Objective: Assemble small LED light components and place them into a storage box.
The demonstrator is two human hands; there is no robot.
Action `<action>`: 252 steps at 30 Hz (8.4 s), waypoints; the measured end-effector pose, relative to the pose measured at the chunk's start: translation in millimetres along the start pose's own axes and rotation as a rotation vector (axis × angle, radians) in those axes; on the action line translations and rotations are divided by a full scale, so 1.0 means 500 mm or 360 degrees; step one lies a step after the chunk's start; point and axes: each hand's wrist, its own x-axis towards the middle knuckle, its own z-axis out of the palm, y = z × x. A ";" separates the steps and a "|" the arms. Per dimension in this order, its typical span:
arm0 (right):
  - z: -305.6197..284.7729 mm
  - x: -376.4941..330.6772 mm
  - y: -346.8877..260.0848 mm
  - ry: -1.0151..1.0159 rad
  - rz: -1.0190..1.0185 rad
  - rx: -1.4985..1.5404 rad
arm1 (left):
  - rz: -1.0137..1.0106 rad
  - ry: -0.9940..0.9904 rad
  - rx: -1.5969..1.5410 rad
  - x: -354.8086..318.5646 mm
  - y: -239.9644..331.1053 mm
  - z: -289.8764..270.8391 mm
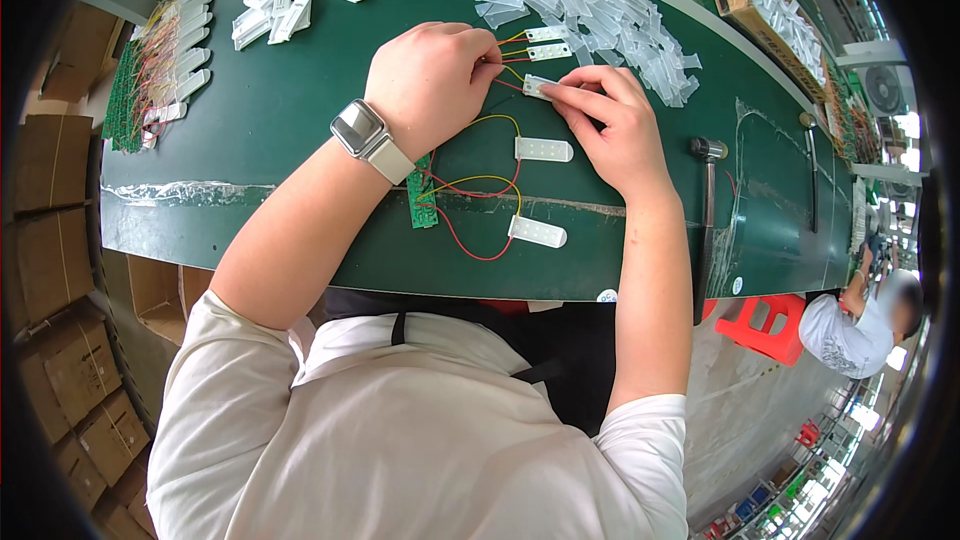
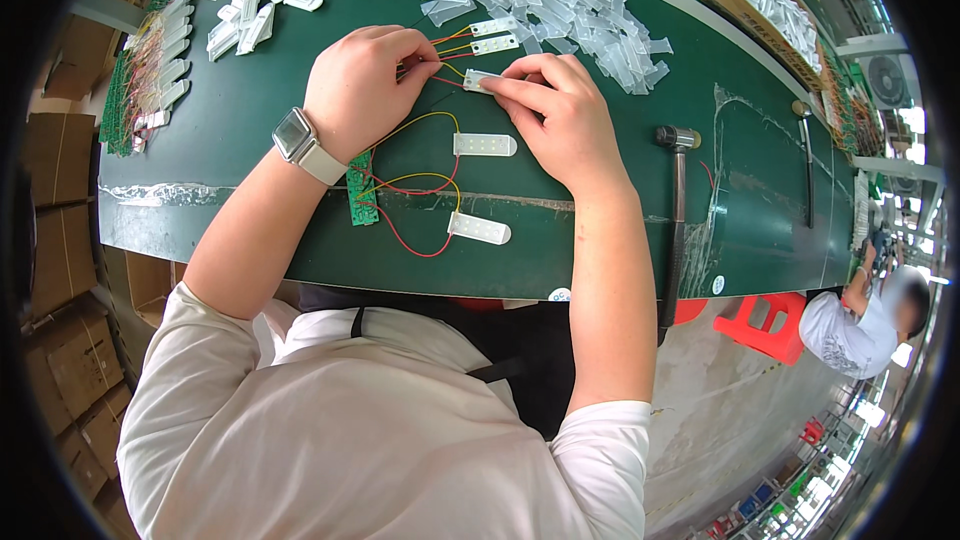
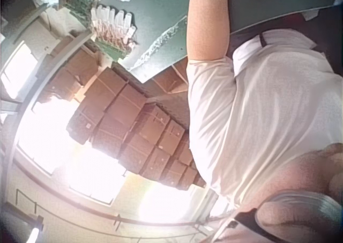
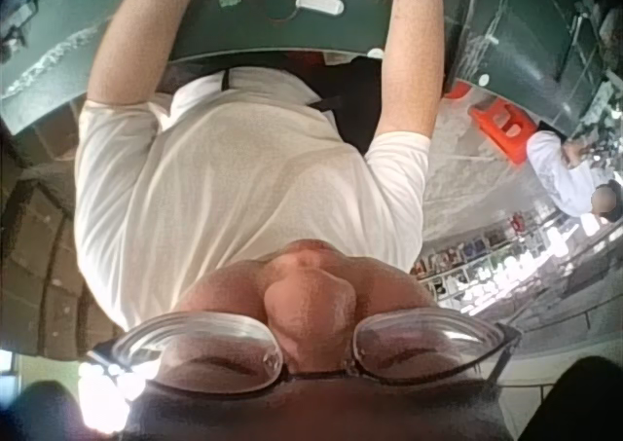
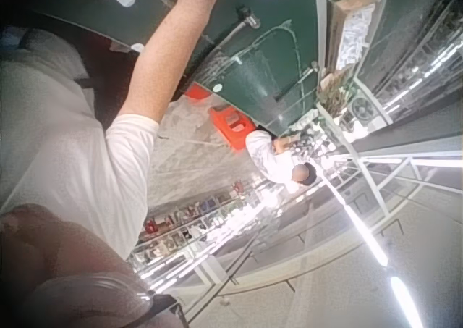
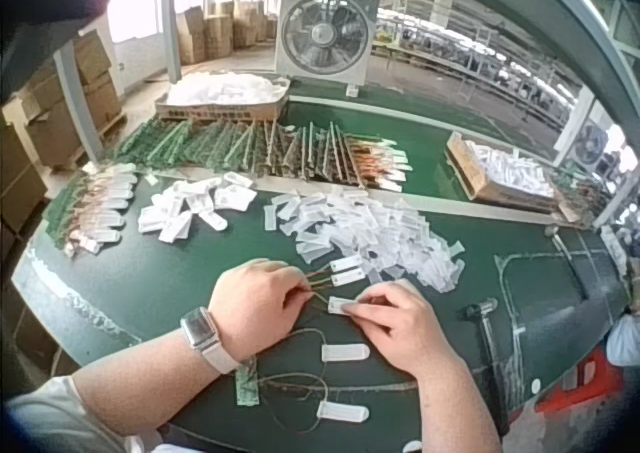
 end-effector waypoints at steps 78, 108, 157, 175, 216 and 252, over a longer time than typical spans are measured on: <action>0.023 0.002 -0.010 0.0058 -0.0035 -0.0148 | -0.0015 -0.0340 -0.0511 -0.006 -0.005 -0.003; 0.033 0.015 -0.015 0.0065 -0.0042 0.0197 | 0.0254 -0.0179 0.0353 -0.020 0.007 -0.001; 0.014 0.014 0.054 0.0425 0.0147 -0.0785 | -0.0139 -0.0371 0.0336 -0.030 0.025 -0.011; -0.003 0.018 0.001 0.0773 0.0865 0.0663 | -0.0118 -0.0348 0.0326 -0.031 0.022 -0.007; 0.034 0.022 -0.013 0.0055 0.0125 0.0198 | -0.0041 -0.0313 0.0420 -0.039 0.012 0.004; -0.171 -0.184 -0.140 0.0280 0.1486 0.0640 | -0.0151 -0.0370 0.0418 -0.045 0.004 0.002</action>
